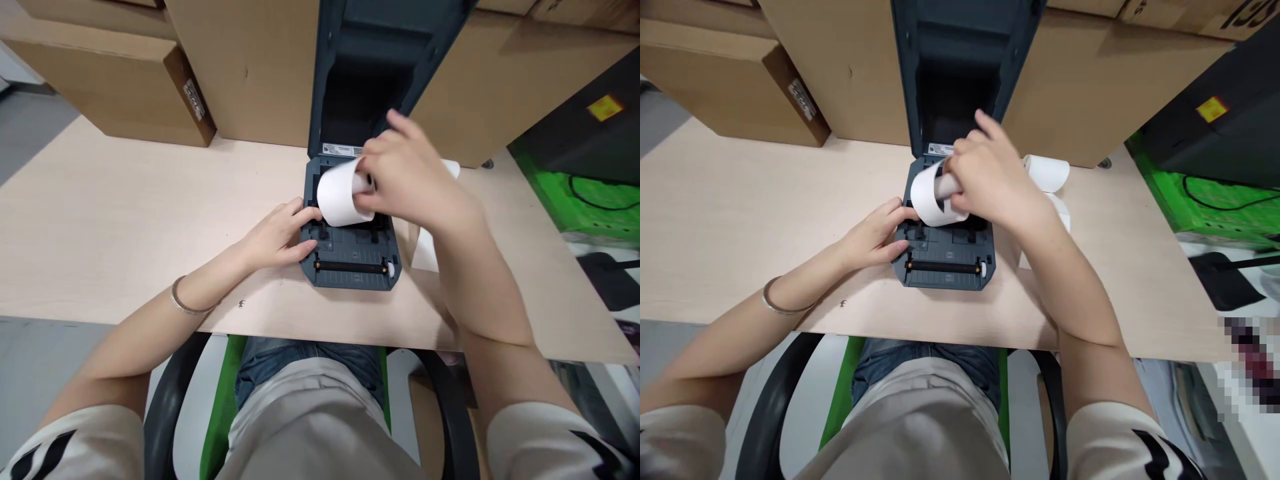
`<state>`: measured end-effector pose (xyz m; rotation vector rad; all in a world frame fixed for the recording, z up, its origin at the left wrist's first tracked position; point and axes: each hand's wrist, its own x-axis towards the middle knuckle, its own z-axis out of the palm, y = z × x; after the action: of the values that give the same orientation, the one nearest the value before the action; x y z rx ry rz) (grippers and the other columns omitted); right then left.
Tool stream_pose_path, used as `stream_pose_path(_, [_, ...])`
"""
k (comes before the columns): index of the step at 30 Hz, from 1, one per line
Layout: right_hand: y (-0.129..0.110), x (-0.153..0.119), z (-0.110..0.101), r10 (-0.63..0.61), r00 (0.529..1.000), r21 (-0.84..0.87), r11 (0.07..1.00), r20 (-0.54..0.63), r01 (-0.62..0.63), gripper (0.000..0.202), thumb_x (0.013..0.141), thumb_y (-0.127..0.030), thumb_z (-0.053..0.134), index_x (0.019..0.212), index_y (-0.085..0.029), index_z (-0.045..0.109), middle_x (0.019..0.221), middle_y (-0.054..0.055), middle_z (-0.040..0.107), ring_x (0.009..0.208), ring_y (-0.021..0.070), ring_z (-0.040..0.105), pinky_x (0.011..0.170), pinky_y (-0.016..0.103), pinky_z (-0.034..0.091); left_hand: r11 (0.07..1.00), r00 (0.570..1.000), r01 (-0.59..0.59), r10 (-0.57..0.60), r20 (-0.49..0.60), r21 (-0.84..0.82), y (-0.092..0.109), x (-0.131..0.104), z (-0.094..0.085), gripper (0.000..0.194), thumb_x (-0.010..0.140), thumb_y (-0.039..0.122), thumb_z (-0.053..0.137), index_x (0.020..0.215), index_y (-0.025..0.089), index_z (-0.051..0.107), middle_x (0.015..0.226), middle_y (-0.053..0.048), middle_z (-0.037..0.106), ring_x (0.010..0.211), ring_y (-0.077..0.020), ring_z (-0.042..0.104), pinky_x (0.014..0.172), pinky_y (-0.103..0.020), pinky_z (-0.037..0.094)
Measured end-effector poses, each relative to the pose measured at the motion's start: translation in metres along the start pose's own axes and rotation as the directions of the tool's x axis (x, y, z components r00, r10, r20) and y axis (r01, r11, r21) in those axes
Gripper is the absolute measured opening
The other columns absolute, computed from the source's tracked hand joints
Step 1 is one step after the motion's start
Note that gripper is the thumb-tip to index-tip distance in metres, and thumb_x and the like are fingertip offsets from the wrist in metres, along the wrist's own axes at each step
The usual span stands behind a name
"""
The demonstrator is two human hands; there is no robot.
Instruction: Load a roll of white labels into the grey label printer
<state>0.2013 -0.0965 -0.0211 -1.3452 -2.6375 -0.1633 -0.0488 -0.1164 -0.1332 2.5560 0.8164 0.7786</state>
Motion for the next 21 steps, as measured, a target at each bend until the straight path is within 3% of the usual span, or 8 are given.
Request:
stream_pose_path(3, [0.016, -0.02, -0.035, 0.083, 0.994, -0.098, 0.991, -0.073, -0.09, 0.028, 0.092, -0.038, 0.067, 0.114, -0.026, 0.08, 0.105, 0.009, 0.075, 0.12, 0.0371, 0.066, 0.127, 0.062, 0.037, 0.999, 1.0, 0.022, -0.023, 0.008, 0.025, 0.001, 0.0, -0.001, 0.062, 0.1, 0.072, 0.032, 0.126, 0.022, 0.057, 0.101, -0.007, 0.053, 0.086, -0.0267, 0.052, 0.091, -0.046, 0.05])
stream_pose_path(6, [0.056, -0.033, -0.041, 0.236, 0.96, -0.021, 0.97, -0.151, -0.242, 0.034, 0.09, -0.035, 0.069, 0.12, -0.022, 0.078, 0.111, 0.012, 0.076, 0.116, 0.0352, 0.069, 0.126, 0.057, 0.04, 0.999, 0.999, 0.029, -0.03, 0.02, 0.032, 0.001, 0.0, -0.002, 0.061, 0.1, 0.072, 0.032, 0.126, 0.022, 0.057, 0.101, -0.008, 0.055, 0.087, -0.0271, 0.052, 0.09, -0.045, 0.05])
stream_pose_path(9, [0.103, -0.033, -0.017, 0.41, 0.906, 0.059, 0.912, -0.103, -0.406, 0.031, 0.085, -0.019, 0.064, 0.113, -0.02, 0.077, 0.111, 0.007, 0.077, 0.111, 0.0284, 0.072, 0.136, 0.055, 0.021, 0.999, 0.999, 0.026, -0.027, 0.024, 0.037, 0.0, 0.0, -0.002, 0.063, 0.1, 0.073, 0.031, 0.125, 0.022, 0.058, 0.099, -0.008, 0.055, 0.086, -0.027, 0.052, 0.088, -0.044, 0.049])
stream_pose_path(12, [0.132, -0.023, 0.023, 0.459, 0.888, 0.068, 0.886, 0.026, -0.459, 0.032, 0.08, -0.01, 0.064, 0.109, -0.018, 0.074, 0.101, 0.008, 0.078, 0.103, 0.0286, 0.074, 0.134, 0.061, 0.025, 0.998, 1.0, 0.023, -0.024, 0.014, 0.054, 0.0, 0.0, -0.003, 0.066, 0.1, 0.075, 0.028, 0.125, 0.022, 0.058, 0.097, -0.007, 0.055, 0.085, -0.0271, 0.052, 0.085, -0.043, 0.048])
stream_pose_path(14, [0.138, -0.015, 0.047, 0.45, 0.89, 0.067, 0.888, 0.07, -0.455, 0.035, 0.078, -0.011, 0.066, 0.112, -0.018, 0.073, 0.101, 0.01, 0.077, 0.108, 0.032, 0.072, 0.132, 0.064, 0.027, 0.997, 1.0, 0.012, -0.013, 0.013, 0.077, 0.0, -0.001, -0.003, 0.067, 0.101, 0.075, 0.027, 0.126, 0.021, 0.059, 0.097, -0.008, 0.056, 0.084, -0.0272, 0.053, 0.083, -0.043, 0.047])
stream_pose_path(18, [0.133, -0.005, 0.08, 0.347, 0.938, -0.002, 0.938, 0.0, -0.347, 0.03, 0.087, -0.027, 0.065, 0.115, -0.02, 0.073, 0.136, 0.016, 0.065, 0.138, 0.0388, 0.055, 0.133, 0.07, 0.012, 0.991, 1.0, -0.004, 0.006, -0.016, 0.131, -0.002, -0.002, -0.001, 0.067, 0.102, 0.073, 0.026, 0.126, 0.02, 0.06, 0.098, -0.008, 0.058, 0.082, -0.0267, 0.054, 0.08, -0.042, 0.046])
stream_pose_path(21, [0.128, -0.003, 0.095, 0.348, 0.936, -0.028, 0.936, -0.058, -0.35, 0.029, 0.094, -0.03, 0.058, 0.115, -0.019, 0.074, 0.135, 0.015, 0.064, 0.142, 0.0385, 0.05, 0.131, 0.067, 0.02, 0.989, 1.0, 0.005, -0.001, -0.026, 0.149, -0.006, -0.003, 0.001, 0.068, 0.101, 0.074, 0.024, 0.127, 0.021, 0.06, 0.098, -0.008, 0.059, 0.081, -0.0266, 0.054, 0.08, -0.043, 0.046])
